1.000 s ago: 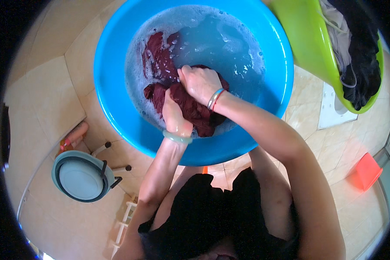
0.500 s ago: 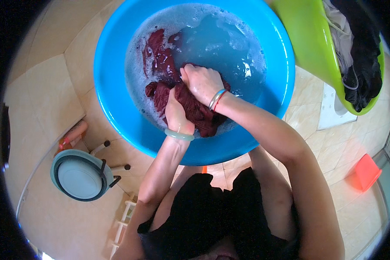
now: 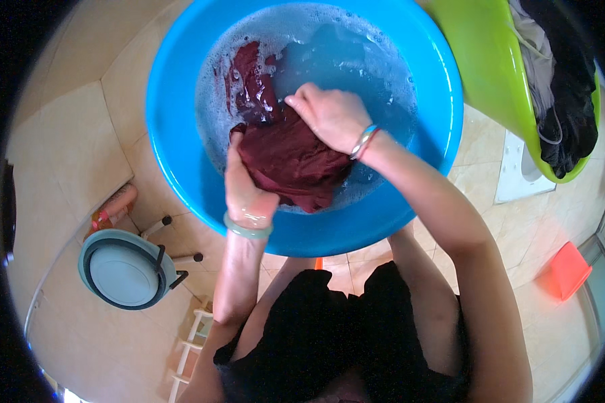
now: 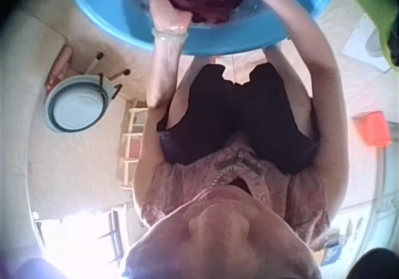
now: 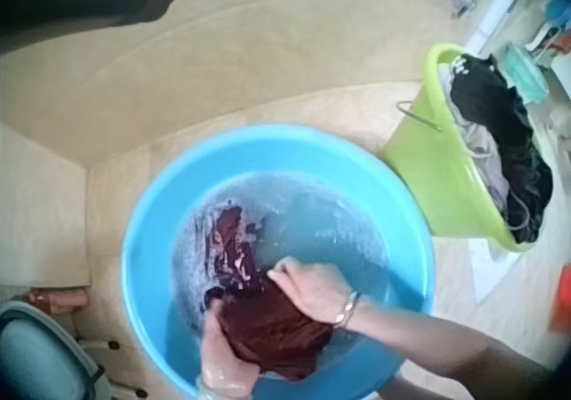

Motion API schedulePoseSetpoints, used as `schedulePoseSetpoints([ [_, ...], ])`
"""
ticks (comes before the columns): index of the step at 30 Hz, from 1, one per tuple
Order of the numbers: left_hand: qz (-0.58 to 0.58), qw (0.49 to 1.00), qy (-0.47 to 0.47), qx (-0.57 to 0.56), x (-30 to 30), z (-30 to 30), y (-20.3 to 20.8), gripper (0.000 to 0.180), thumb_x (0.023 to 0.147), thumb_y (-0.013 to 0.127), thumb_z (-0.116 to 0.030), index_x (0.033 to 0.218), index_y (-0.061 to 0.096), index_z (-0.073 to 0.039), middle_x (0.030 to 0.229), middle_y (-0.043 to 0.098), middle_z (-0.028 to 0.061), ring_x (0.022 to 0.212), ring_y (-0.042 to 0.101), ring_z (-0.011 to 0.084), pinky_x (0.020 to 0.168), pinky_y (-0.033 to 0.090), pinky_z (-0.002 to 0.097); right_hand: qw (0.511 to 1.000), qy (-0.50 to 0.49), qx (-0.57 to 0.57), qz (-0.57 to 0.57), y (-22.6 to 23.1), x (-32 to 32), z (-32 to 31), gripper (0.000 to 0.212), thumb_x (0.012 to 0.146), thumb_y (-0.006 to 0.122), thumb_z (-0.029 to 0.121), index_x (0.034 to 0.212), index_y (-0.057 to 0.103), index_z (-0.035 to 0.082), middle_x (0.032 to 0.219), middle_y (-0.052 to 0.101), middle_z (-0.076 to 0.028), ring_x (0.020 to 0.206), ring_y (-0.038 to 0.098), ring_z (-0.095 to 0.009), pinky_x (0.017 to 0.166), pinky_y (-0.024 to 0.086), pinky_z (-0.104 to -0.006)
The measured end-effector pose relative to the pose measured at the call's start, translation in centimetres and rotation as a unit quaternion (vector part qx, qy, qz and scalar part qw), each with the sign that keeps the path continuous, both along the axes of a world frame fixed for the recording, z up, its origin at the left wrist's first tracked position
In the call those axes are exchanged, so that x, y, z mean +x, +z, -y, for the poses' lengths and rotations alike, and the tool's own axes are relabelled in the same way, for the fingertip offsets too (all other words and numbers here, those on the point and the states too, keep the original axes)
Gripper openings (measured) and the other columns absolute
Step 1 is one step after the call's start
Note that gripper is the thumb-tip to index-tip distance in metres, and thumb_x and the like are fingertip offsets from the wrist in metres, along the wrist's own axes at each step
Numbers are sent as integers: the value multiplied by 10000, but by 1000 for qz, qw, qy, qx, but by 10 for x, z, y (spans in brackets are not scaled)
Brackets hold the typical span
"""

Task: The person hand-washes a maroon garment in a blue basin filled with soapy water. They repeatedly scrub, squeeze, and rinse the fabric by hand. After washing, the person transfers the wet garment into a green bucket containing other clothes and then pours the soapy water from the blue basin into a floor drain.

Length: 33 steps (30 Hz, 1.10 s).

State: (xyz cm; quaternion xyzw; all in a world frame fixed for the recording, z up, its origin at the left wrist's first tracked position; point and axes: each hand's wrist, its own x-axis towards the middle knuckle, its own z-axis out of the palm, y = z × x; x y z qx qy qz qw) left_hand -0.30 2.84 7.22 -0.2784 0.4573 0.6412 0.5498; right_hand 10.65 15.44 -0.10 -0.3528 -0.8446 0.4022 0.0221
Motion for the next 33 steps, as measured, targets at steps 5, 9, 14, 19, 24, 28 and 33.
schedulePoseSetpoints([
  [5, -335, 930, -142, -55, -27, 28, -6, 472, 991, 477, -256, 1387, 387, -15, 1335, 479, 144, 1220, 479, 280, 1069, 352, 380, 961, 19, -207, -180, 48, 27, -23, 151, 875, 677, 166, 845, 653, 20, 779, 613, -65, 718, 579, -191, 655, 458, -293],
  [9, -731, 538, -419, -27, -26, 9, 36, 662, 725, 702, -106, 1350, 486, -87, 1364, 453, 203, 1305, 406, 366, 1109, 262, 445, 940, 77, -117, -312, 88, 15, -8, 142, 801, 737, 132, 808, 640, 28, 813, 578, -63, 775, 574, -212, 680, 472, -320],
  [14, -625, 601, -493, 67, -34, 4, 40, 179, 711, 580, -47, 889, 594, -39, 1050, 579, 186, 1052, 554, 280, 953, 380, 353, 939, 89, -68, -325, 81, 17, -19, 124, 750, 645, -22, 866, 624, 18, 879, 576, -76, 843, 543, -227, 778, 447, -329],
  [19, -376, 836, -365, 164, -32, 27, 40, 164, 730, 477, -28, 878, 539, 7, 823, 530, 45, 789, 446, 67, 718, 380, 223, 966, 176, -65, -178, 58, 33, -4, 240, 700, 601, 22, 932, 654, 43, 932, 630, -100, 960, 557, -283, 861, 466, -367],
  [24, -250, 902, -242, 255, -46, 39, 34, 201, 738, 460, -41, 915, 534, 19, 916, 621, 111, 829, 582, 144, 807, 462, 258, 982, 170, 58, -62, 32, 34, -13, 325, 698, 724, 305, 956, 676, 112, 994, 663, -100, 1057, 577, -244, 1001, 341, -396],
  [28, -556, 634, -537, 2, -46, 28, 22, 637, 745, 786, -178, 1303, 507, -52, 1187, 608, 95, 1109, 582, 209, 949, 456, 350, 982, 13, -109, -154, 40, 37, -28, 341, 656, 818, 149, 879, 573, 69, 843, 660, -86, 819, 649, -233, 858, 486, -348],
  [33, -352, 900, -211, 147, -52, 16, -3, 679, 799, 515, 66, 1443, 372, -91, 1359, 514, 134, 1242, 511, 283, 1062, 403, 393, 942, -110, -194, -251, 52, 33, -20, 374, 731, 772, 117, 1058, 599, 58, 1048, 627, -76, 992, 601, -174, 905, 488, -311],
])
